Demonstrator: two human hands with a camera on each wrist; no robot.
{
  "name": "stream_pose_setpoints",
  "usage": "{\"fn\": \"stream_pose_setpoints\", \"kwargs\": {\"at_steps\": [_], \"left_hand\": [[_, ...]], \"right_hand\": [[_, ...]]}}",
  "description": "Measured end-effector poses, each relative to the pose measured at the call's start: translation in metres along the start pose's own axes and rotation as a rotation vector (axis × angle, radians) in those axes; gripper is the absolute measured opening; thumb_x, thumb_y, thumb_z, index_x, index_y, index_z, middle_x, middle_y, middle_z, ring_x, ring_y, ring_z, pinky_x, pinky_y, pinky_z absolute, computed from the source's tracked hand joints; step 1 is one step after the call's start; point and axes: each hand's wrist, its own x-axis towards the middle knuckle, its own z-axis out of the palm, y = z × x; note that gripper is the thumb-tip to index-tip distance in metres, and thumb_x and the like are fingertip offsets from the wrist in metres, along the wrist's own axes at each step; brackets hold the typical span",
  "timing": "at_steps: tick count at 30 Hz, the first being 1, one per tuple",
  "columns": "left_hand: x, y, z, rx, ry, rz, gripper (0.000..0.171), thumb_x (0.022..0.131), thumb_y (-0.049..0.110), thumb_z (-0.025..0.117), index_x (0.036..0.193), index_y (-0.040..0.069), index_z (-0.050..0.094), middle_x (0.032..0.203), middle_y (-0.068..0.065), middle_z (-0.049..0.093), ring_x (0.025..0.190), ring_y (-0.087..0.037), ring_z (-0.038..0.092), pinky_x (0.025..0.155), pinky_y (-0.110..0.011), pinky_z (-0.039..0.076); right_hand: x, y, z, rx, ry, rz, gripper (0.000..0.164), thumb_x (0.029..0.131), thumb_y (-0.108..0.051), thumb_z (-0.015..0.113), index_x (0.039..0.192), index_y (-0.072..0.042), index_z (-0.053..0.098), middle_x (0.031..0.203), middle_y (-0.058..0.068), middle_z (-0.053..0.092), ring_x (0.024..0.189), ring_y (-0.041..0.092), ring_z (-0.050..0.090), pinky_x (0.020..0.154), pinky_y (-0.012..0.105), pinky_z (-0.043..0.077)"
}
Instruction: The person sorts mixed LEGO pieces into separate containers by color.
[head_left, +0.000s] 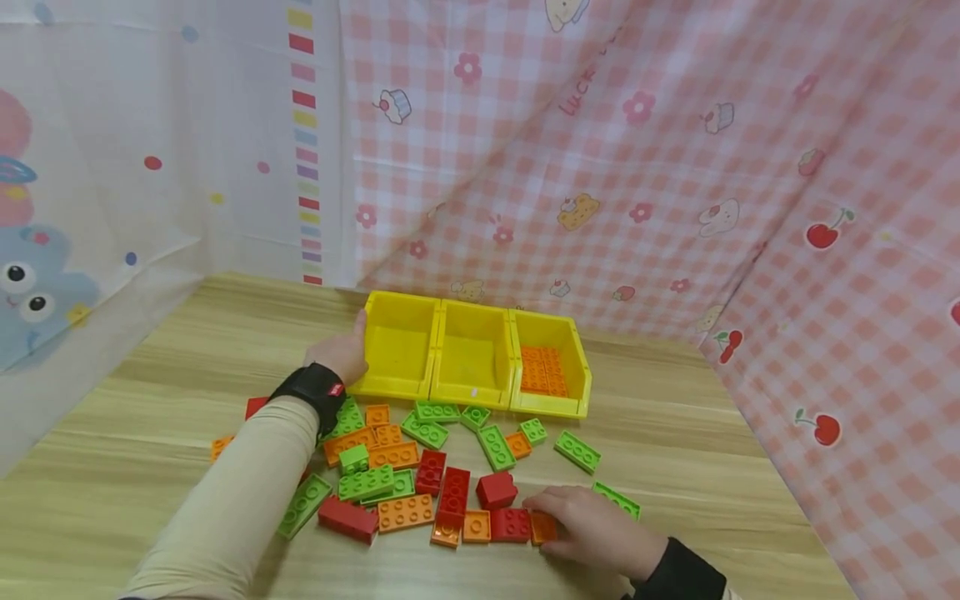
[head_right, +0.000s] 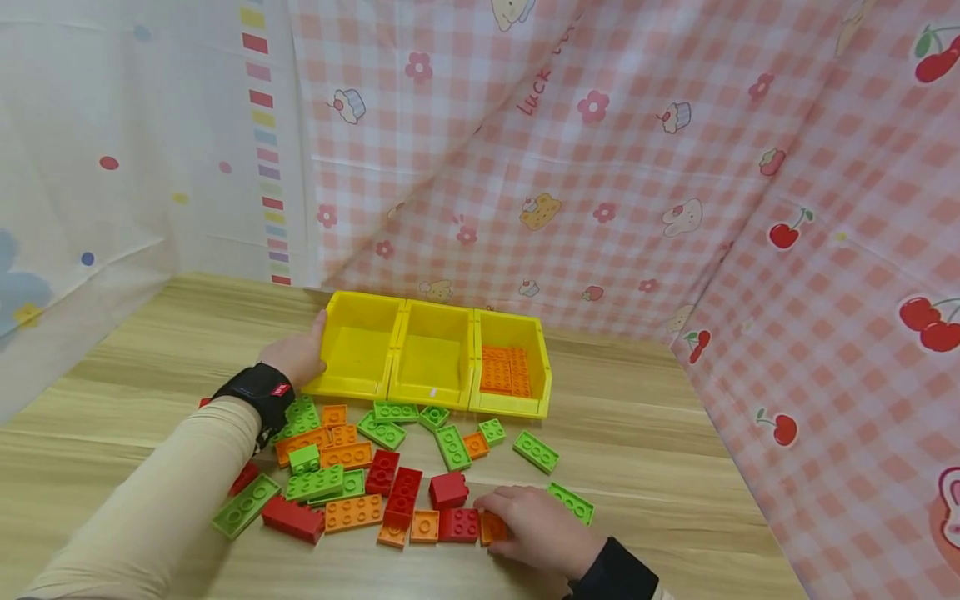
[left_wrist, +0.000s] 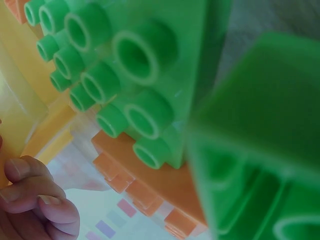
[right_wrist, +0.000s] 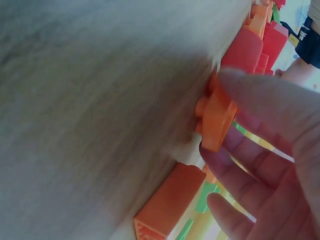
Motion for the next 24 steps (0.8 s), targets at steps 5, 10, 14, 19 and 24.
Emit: {"fn": "stream_pose_setpoints", "kwargs": {"at_steps": [5, 10, 14, 19, 24], "left_hand": [[0.001, -0.001, 0.001, 0.005, 0.017, 0.006, 0.081, 0.088, 0.014, 0.057, 0.149, 0.002, 0.005, 0.063, -0.010, 0.054, 0.057, -0.027, 0.054, 0.055, -0.044, 0.045], [-0.001, 0.000, 0.001, -0.006, 0.020, 0.008, 0.081, 0.087, 0.013, 0.058, 0.148, 0.001, 0.007, 0.063, -0.010, 0.054, 0.056, -0.027, 0.054, 0.055, -0.044, 0.045], [-0.003, 0.000, 0.001, -0.012, 0.015, 0.010, 0.080, 0.087, 0.013, 0.057, 0.148, 0.001, 0.007, 0.064, -0.010, 0.055, 0.056, -0.027, 0.054, 0.055, -0.044, 0.045], [-0.003, -0.001, 0.001, -0.006, 0.024, 0.012, 0.080, 0.087, 0.013, 0.058, 0.148, 0.001, 0.008, 0.064, -0.010, 0.055, 0.056, -0.027, 0.054, 0.055, -0.044, 0.045], [-0.002, -0.002, 0.001, -0.011, 0.028, 0.011, 0.080, 0.087, 0.013, 0.058, 0.148, 0.002, 0.008, 0.062, -0.009, 0.053, 0.054, -0.026, 0.052, 0.053, -0.042, 0.044]], "right_hand": [[0.001, 0.007, -0.007, -0.028, 0.072, 0.023, 0.042, 0.081, -0.023, 0.072, 0.119, -0.009, 0.061, 0.108, -0.003, 0.063, 0.094, 0.008, 0.057, 0.081, 0.031, 0.048], [0.008, 0.019, -0.021, -0.094, 0.182, 0.024, 0.043, 0.081, -0.020, 0.072, 0.120, -0.005, 0.060, 0.110, 0.004, 0.064, 0.097, 0.015, 0.059, 0.081, 0.036, 0.049], [0.021, 0.031, -0.032, -0.107, 0.254, 0.013, 0.042, 0.081, -0.016, 0.072, 0.119, -0.002, 0.060, 0.111, 0.008, 0.064, 0.100, 0.021, 0.060, 0.083, 0.038, 0.048], [0.040, 0.042, -0.047, -0.104, 0.337, 0.062, 0.043, 0.080, -0.013, 0.073, 0.118, 0.002, 0.058, 0.108, 0.011, 0.063, 0.097, 0.025, 0.059, 0.082, 0.041, 0.048], [0.063, 0.047, -0.058, -0.079, 0.397, 0.161, 0.037, 0.082, -0.017, 0.072, 0.113, -0.001, 0.059, 0.102, 0.008, 0.062, 0.091, 0.023, 0.059, 0.079, 0.040, 0.048]]}}
